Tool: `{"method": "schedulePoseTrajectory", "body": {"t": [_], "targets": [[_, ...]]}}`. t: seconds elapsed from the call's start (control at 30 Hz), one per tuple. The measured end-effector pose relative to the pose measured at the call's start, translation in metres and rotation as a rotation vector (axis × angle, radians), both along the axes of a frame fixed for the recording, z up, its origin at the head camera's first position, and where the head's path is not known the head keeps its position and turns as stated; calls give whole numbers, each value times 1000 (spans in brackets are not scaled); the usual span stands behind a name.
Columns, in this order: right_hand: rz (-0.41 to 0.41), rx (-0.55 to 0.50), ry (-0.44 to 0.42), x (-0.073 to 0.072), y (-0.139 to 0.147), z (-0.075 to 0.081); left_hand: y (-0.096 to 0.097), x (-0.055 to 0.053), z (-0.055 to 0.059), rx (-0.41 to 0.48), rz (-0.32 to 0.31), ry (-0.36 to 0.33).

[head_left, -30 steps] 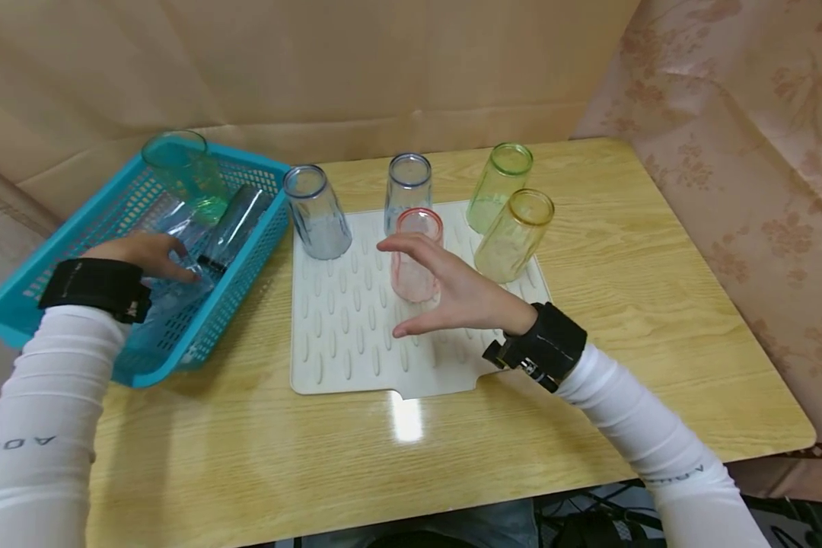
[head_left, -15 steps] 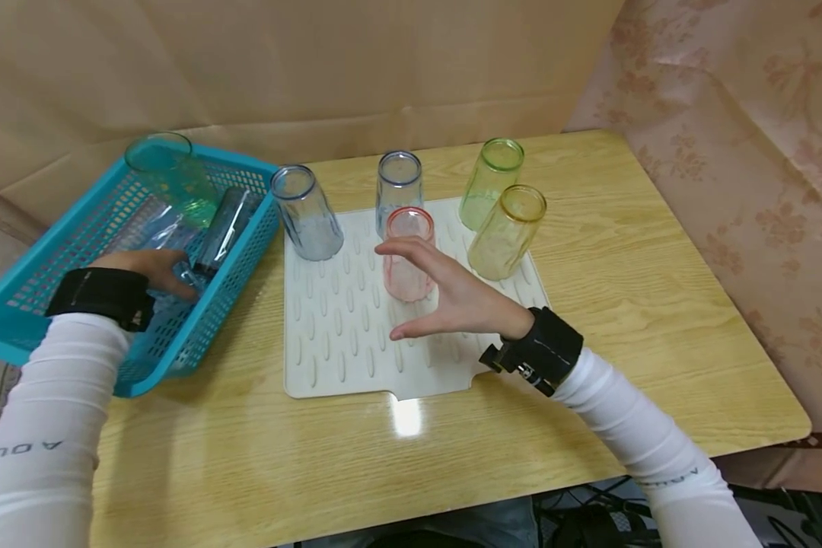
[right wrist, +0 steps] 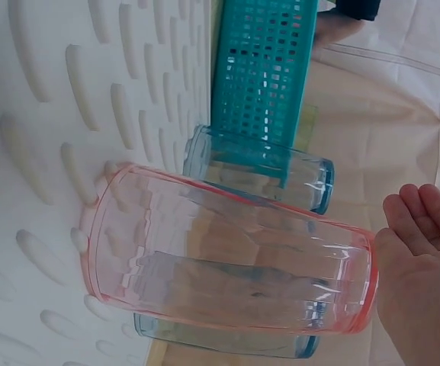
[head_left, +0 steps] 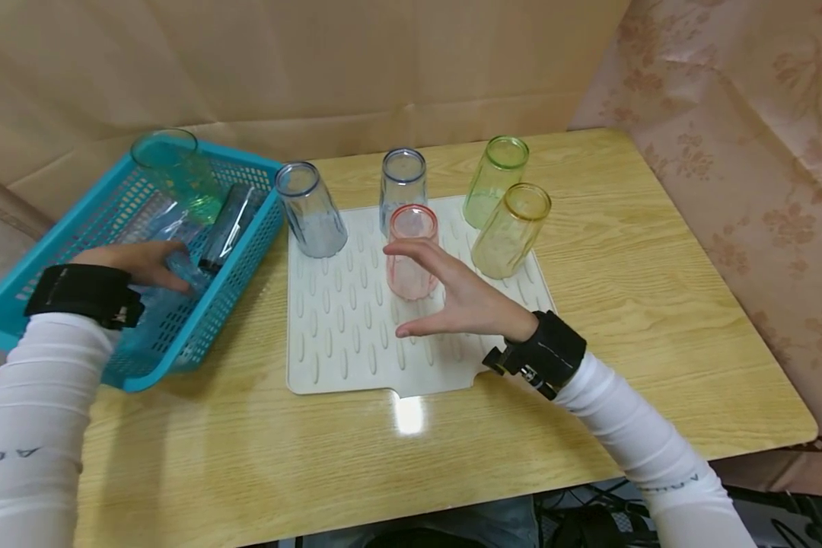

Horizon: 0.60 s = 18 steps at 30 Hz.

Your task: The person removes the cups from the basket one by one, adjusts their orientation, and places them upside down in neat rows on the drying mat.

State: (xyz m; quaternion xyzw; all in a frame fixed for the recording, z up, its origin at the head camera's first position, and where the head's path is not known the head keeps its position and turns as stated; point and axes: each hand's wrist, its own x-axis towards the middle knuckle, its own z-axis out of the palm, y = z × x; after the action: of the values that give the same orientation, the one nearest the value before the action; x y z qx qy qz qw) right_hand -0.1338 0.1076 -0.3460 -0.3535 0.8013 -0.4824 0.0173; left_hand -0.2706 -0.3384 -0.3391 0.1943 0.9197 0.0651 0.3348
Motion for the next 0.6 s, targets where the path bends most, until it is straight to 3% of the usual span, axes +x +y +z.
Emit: {"method": "schedulePoseTrajectory", "body": {"t": [0.27, 0.6], "targets": [[-17, 10, -12, 2, 1, -2, -7, 6, 17, 14, -18, 78], [-16, 15, -31, 4, 0, -2, -16, 14, 28, 134, -16, 154]]}}
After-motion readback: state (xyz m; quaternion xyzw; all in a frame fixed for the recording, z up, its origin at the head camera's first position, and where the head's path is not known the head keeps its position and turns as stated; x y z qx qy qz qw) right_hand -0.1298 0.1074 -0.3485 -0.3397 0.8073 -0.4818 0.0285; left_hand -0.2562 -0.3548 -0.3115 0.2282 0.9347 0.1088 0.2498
